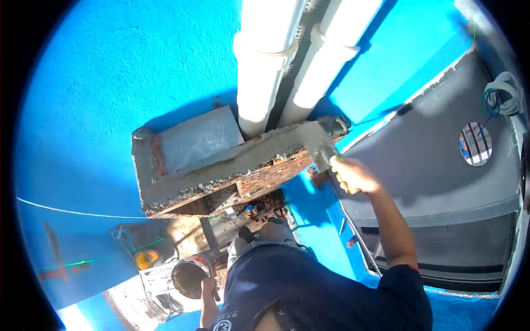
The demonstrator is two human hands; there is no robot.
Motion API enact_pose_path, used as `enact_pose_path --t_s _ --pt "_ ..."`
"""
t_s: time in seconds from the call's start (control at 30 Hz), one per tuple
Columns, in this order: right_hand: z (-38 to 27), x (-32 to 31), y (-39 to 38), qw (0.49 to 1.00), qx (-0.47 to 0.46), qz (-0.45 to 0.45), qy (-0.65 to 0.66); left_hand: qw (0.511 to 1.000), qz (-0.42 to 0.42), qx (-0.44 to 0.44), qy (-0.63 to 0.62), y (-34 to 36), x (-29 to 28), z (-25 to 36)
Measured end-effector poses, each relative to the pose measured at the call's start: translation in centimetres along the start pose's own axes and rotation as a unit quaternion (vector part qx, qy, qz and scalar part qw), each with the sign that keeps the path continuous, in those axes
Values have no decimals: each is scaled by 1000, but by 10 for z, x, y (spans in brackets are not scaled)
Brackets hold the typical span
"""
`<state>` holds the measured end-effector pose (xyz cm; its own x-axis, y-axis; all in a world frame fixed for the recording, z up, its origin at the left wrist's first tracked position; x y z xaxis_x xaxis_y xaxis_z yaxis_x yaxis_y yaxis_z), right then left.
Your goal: The person applies mortar to a brick structure using a trowel, places bricks onto the mortar, and taps them into alignment with the tool.
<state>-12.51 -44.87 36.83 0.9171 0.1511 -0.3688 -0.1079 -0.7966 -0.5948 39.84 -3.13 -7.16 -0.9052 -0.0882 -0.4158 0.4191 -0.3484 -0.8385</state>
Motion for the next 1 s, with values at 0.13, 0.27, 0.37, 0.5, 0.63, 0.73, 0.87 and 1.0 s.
enact_pose_path --t_s 0.13,0.27,0.37,0.5,0.63,0.73,0.87,1.0 --pt "21 7 -4 980 42 -32 190 997 -13 -61 45 -20 -2 8" --pt "15 99 -37 932 116 -191 286 998 -7 -52 25 -18 -3 -4" --pt "1 116 -38 968 2 -208 140 999 -4 -42 18 -15 -3 -11" --pt "7 45 -16 995 -18 -85 -53 999 -5 -29 28 -8 -1 -3" --pt "26 -62 18 982 -86 75 -153 999 -6 -13 40 -2 4 13" --pt "21 -100 15 974 -83 168 -126 999 -5 -9 45 0 4 14" --pt "14 -119 26 991 -100 70 -55 999 -4 -11 52 1 -2 12" --pt "20 -103 36 998 -58 31 13 998 -1 -15 54 -2 -6 9"
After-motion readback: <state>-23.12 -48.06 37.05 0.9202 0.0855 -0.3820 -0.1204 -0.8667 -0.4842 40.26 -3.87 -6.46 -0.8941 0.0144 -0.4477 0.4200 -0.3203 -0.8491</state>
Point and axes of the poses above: each hand's wrist, its own y-axis towards the middle knuckle, its own x-axis out of the palm, z = x × y, the point moved 5 cm from there along y, towards the middle knuckle, and after that the axes turned 9 degrees about z, right-handed, at the moved point
